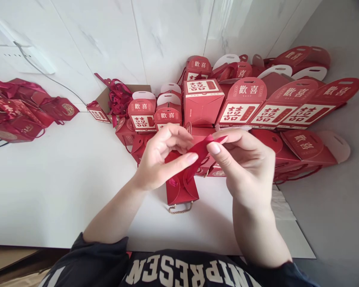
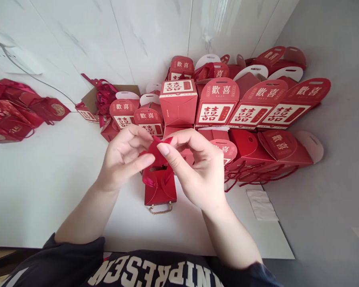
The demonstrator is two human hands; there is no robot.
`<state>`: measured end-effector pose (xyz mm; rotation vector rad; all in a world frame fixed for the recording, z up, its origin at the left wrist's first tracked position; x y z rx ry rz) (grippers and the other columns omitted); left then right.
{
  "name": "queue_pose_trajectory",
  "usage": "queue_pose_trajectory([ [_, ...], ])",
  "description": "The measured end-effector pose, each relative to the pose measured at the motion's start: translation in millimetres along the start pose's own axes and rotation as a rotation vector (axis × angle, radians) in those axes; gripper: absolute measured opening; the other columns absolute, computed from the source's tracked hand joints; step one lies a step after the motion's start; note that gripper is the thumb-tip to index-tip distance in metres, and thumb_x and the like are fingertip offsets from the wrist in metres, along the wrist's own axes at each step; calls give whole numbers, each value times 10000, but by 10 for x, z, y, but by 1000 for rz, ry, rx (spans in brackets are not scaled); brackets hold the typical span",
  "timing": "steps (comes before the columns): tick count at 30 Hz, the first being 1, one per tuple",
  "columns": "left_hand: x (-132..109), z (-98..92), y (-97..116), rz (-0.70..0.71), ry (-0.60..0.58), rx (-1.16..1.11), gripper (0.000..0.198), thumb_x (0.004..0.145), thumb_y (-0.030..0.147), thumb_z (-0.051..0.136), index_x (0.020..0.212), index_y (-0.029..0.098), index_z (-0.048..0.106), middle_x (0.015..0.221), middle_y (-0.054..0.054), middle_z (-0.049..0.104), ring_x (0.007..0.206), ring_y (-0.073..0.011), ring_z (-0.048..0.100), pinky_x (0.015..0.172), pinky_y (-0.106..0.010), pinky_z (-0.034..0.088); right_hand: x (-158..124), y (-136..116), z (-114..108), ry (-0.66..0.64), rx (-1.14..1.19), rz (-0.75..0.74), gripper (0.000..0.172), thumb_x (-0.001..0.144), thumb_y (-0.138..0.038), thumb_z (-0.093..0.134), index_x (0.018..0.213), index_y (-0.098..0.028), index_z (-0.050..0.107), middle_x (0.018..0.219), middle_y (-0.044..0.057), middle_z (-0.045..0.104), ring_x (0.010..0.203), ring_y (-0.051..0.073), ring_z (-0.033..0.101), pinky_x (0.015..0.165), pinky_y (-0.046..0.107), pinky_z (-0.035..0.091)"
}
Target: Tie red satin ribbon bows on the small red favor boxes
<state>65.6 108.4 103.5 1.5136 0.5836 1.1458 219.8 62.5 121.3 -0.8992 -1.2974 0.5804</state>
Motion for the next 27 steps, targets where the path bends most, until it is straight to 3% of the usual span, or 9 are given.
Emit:
queue_pose_trajectory([
  [3,-96,-65,-207,-6,-336,76,489,704,170,801,1136,236,583,1122,-89,686,1052,-245,674,925,-366,544,-1,-114,-47,15,7,-61,79,873,-232,705,811,-264,668,775,11,675,709,178,636,638,320,536],
  [6,-215,-159,-458,-12,-478,249,573,708,164,788,1226,227,551,1246,-122,639,1178,-275,622,1019,-419,502,12,-201,-78,-4,3,-94,88,874,-243,706,808,-289,670,799,25,686,696,188,643,605,329,542],
  [11,-379,-239,-774,-152,-498,481,535,717,279,806,1192,218,568,1157,-91,689,1051,-260,675,919,-385,537,45,-265,-74,-45,53,-81,68,880,-258,707,819,-271,679,808,11,678,693,163,658,591,305,545],
  [16,-392,-213,-926,-56,-451,438,526,641,339,866,1086,190,630,1072,-103,720,995,-271,678,913,-407,523,61,-257,-23,-62,102,-113,86,873,-239,715,804,-268,672,782,-1,674,702,165,660,620,313,552],
  [22,-396,-197,-1040,27,-480,346,258,687,330,844,875,190,738,1014,-127,753,1083,-289,660,992,-444,498,74,-141,-23,-94,46,-40,102,867,-319,723,798,-260,675,805,6,681,730,179,666,640,329,558],
  [27,-411,-253,-1060,9,-543,325,167,762,259,783,927,230,783,1043,-111,755,1070,-266,660,995,-425,498,82,-31,25,-180,44,33,135,849,-330,738,768,-243,675,757,6,670,647,161,635,536,299,518],
])
Point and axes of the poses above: each hand's wrist, its own x-axis towards the middle knuckle, its own z-axis out of the palm, y = z × x, the point moved 4 cm from there along x, towards the middle knuckle
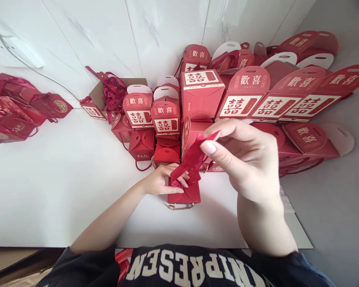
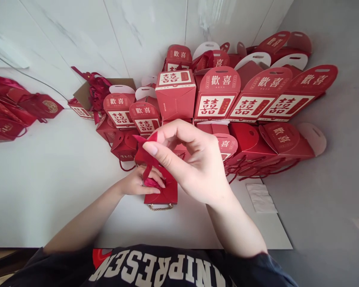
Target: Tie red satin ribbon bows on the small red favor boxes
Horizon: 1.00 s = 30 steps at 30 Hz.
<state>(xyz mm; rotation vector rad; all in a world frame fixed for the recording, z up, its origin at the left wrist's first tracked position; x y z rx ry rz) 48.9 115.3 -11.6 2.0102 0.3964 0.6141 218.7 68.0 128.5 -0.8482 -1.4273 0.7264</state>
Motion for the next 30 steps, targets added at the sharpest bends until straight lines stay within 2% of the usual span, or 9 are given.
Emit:
queue_pose_trajectory([
  [2,2,-14,23,9,-21,9,227,743,257,801,969,230,783,1064,-112,748,1061,-260,660,987,-412,503,-6,13,0,5,3,10,149,846,-339,742,761,-240,670,751,8,667,645,162,635,531,298,516],
  [7,13,-8,119,-46,-24,162,338,708,359,831,1012,223,772,1109,-122,737,1090,-289,623,990,-445,489,-51,-55,-103,162,-39,-22,177,856,-399,726,779,-258,653,793,14,671,751,190,673,609,315,549],
  [12,-23,4,175,-22,50,326,290,691,401,837,941,261,791,1150,-98,728,1093,-303,615,1015,-462,459,-82,-56,-109,99,-44,-53,148,853,-353,734,773,-254,659,773,20,663,717,191,656,581,322,537],
  [15,-35,25,137,6,67,196,186,684,355,846,843,269,801,1092,-88,750,1099,-305,632,1018,-464,467,-91,-14,-99,38,-32,-42,116,858,-301,727,775,-246,669,743,14,655,645,167,620,530,308,510],
  [17,-31,55,80,-13,38,72,127,699,333,836,786,251,794,1015,-93,765,1104,-301,639,1009,-455,482,-97,1,-100,0,-11,-38,115,854,-294,729,767,-245,672,725,9,650,615,155,600,499,296,491],
  [21,-14,83,-30,-44,32,-38,182,667,337,856,743,203,760,967,-125,763,1143,-310,616,1010,-459,484,-113,-48,-130,-23,141,-107,117,858,-322,724,770,-258,678,685,2,636,573,148,574,473,299,479],
  [26,-2,85,-88,-27,43,-71,319,633,319,879,884,189,731,1096,-147,728,1188,-318,581,1034,-504,461,-143,-122,-130,-57,228,-189,61,849,-287,728,804,-251,709,673,9,643,574,161,573,488,320,486],
  [30,-10,93,-95,-69,45,-101,413,636,306,875,990,178,705,1128,-154,705,1199,-326,586,1024,-484,473,-155,-101,-120,7,219,-179,60,841,-270,736,797,-246,704,688,3,642,579,157,572,484,308,465],
])
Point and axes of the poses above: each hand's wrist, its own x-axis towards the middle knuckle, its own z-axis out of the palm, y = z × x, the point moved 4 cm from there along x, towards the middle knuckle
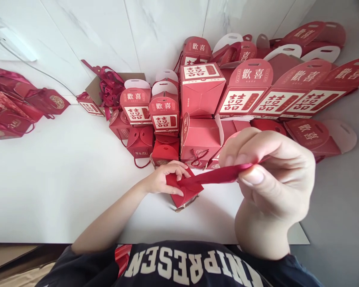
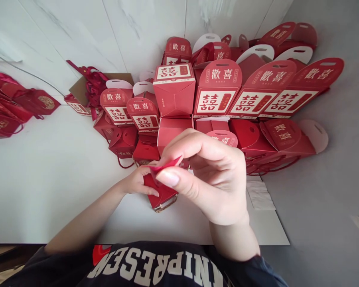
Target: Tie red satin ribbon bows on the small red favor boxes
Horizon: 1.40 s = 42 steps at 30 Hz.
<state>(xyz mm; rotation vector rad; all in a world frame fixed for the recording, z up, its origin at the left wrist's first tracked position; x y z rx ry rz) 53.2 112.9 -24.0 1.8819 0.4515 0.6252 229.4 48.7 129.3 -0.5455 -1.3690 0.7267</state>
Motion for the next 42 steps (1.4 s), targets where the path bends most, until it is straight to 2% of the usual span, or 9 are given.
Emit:
queue_pose_trajectory([
  [4,-3,6,-7,-54,-19,-16,382,681,302,847,1013,167,714,1145,-147,693,1224,-321,581,1031,-458,473,7,82,6,65,-8,77,97,859,-310,716,786,-263,673,693,-1,632,554,157,570,503,312,483],
  [10,32,8,23,68,-124,18,92,774,235,786,849,182,785,928,-97,769,1225,-277,562,1113,-422,392,42,140,44,85,58,103,107,856,-249,721,781,-227,649,724,-16,617,535,116,558,500,254,468],
  [16,65,-3,24,97,-83,10,109,823,235,741,896,192,810,901,-108,781,1137,-274,590,1031,-411,458,22,147,-18,195,55,135,103,853,-266,735,792,-229,660,749,-23,617,496,93,517,444,223,462],
  [24,85,4,21,113,-78,21,96,824,198,738,877,200,818,883,-96,789,1087,-261,633,1025,-400,472,-4,148,-28,172,-32,136,65,924,-275,659,862,-257,649,639,-44,601,492,106,583,512,242,533],
  [26,78,10,28,103,-61,23,92,818,200,744,876,199,815,887,-86,789,1076,-252,647,1025,-386,482,5,186,35,94,-25,103,33,935,-230,638,931,-252,663,776,-26,668,620,112,657,603,242,573],
  [30,53,27,36,37,-25,3,103,820,251,746,867,181,804,940,-82,783,987,-241,699,913,-342,548,-135,309,212,-320,-254,151,393,926,-194,616,1307,-252,540,1379,72,563,1169,214,618,947,370,554],
  [32,45,38,35,25,-28,-37,113,831,259,734,846,171,804,919,-88,781,928,-233,717,851,-317,561,-300,360,166,-373,-458,178,369,955,-198,559,1320,-243,525,1362,89,571,1169,228,601,958,386,533],
  [36,47,57,1,12,-64,-110,116,826,255,739,848,167,811,867,-104,781,825,-201,727,760,-271,562,-704,537,-60,-277,-671,355,101,974,-220,532,955,-216,631,886,30,669,814,174,633,733,298,527],
  [42,48,50,7,31,-28,-70,122,821,251,743,773,155,800,824,-106,772,801,-194,711,778,-287,547,-1025,877,0,-300,-795,368,208,887,-144,549,1060,-209,646,1195,105,630,1124,283,573,991,472,445],
])
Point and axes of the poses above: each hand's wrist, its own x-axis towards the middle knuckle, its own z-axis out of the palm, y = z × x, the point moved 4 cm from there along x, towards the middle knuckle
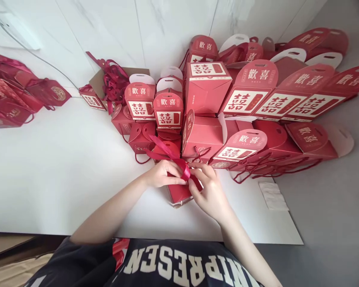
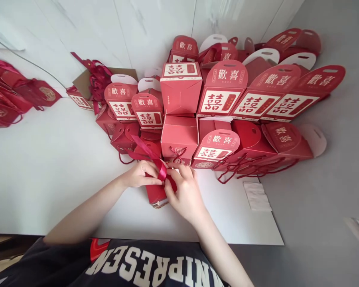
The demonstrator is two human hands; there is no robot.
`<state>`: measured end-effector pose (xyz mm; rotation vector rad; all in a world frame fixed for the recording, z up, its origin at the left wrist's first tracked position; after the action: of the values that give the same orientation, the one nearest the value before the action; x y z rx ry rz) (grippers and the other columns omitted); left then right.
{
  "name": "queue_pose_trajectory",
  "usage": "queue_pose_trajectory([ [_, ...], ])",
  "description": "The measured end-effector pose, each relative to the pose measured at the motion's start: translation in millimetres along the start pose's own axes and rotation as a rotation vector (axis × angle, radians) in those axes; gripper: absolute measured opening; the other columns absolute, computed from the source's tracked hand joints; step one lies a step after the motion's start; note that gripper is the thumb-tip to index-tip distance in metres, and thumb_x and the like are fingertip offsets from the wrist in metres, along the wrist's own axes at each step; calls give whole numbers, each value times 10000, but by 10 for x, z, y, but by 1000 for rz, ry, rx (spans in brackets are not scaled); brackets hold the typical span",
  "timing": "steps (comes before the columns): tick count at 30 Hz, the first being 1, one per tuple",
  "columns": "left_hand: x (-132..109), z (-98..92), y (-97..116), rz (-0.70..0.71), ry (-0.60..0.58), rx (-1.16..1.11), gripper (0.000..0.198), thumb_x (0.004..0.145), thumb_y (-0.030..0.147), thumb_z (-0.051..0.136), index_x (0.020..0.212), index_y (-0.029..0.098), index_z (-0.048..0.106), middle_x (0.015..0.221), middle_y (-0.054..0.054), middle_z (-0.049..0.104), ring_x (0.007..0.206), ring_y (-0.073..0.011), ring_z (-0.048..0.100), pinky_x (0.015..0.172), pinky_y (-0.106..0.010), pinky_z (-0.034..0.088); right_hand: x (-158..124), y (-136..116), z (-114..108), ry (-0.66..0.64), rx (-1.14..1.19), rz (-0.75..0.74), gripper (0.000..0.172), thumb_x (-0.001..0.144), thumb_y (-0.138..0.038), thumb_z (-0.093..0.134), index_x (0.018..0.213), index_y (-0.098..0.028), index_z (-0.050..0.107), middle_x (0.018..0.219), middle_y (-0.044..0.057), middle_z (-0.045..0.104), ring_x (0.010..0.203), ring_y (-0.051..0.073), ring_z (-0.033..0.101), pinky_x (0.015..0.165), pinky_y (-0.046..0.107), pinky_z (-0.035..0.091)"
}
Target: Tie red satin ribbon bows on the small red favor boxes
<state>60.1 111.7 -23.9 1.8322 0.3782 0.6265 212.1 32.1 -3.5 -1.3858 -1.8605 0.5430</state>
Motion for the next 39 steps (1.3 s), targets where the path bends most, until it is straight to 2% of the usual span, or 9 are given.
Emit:
queue_pose_trajectory([
  [5,-30,-11,-3,3,6,33,142,834,278,730,811,156,799,832,-95,768,848,-207,706,847,-316,533,95,7,141,51,231,25,165,864,-157,582,985,-224,672,1208,86,647,1153,255,589,1003,432,461],
  [9,-41,-19,-28,-28,-12,37,155,840,292,723,863,163,805,866,-96,772,886,-211,698,880,-331,526,87,46,163,205,407,149,42,874,-234,621,864,-207,651,958,58,707,940,220,653,868,377,514],
  [13,-17,-20,13,17,-16,84,124,828,285,739,846,186,812,835,-91,781,989,-220,658,1000,-367,467,16,145,197,252,818,358,172,837,-314,713,938,-195,640,769,22,733,727,180,689,692,300,554],
  [17,11,-14,37,7,-8,66,140,827,309,739,827,191,813,828,-83,783,1005,-230,659,1013,-388,463,-47,288,201,304,1107,511,356,733,-294,821,1053,-206,690,827,19,784,825,190,738,798,317,593],
  [23,17,-6,21,-37,-25,51,164,856,321,711,860,194,815,809,-53,771,799,-170,668,1076,-401,421,-205,481,165,498,1227,661,225,700,-280,851,890,-200,761,866,24,784,777,136,744,697,216,615],
  [29,23,-28,50,-80,-51,68,195,886,327,675,895,191,814,792,-55,761,833,-168,658,1124,-383,379,-274,255,-179,754,1000,471,169,715,-274,845,801,-178,736,677,-7,748,569,131,702,598,264,628],
  [34,31,-41,37,-90,-61,49,208,895,324,659,871,182,809,807,-78,760,1106,-227,610,1047,-349,446,-140,-162,-583,896,676,156,131,786,-240,785,819,-174,677,636,-3,716,515,169,690,536,303,600],
  [37,33,-40,20,-53,-58,51,215,884,325,672,793,172,793,754,-71,738,1067,-229,628,1056,-369,437,-119,-298,-743,831,550,26,64,854,-199,708,857,-195,645,658,-7,693,530,158,667,524,289,558],
  [39,33,-38,8,-45,-49,59,249,880,345,673,743,165,776,713,-68,719,1035,-231,639,1046,-381,448,-134,-361,-748,620,399,-73,28,889,-179,650,883,-206,653,727,17,699,599,165,666,559,300,539],
])
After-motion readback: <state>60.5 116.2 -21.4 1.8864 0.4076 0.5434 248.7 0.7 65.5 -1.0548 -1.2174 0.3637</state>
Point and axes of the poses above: each hand's wrist, its own x-axis towards the middle knuckle, its own z-axis out of the palm, y = z × x, the point moved 4 cm from there along x, towards the middle knuckle
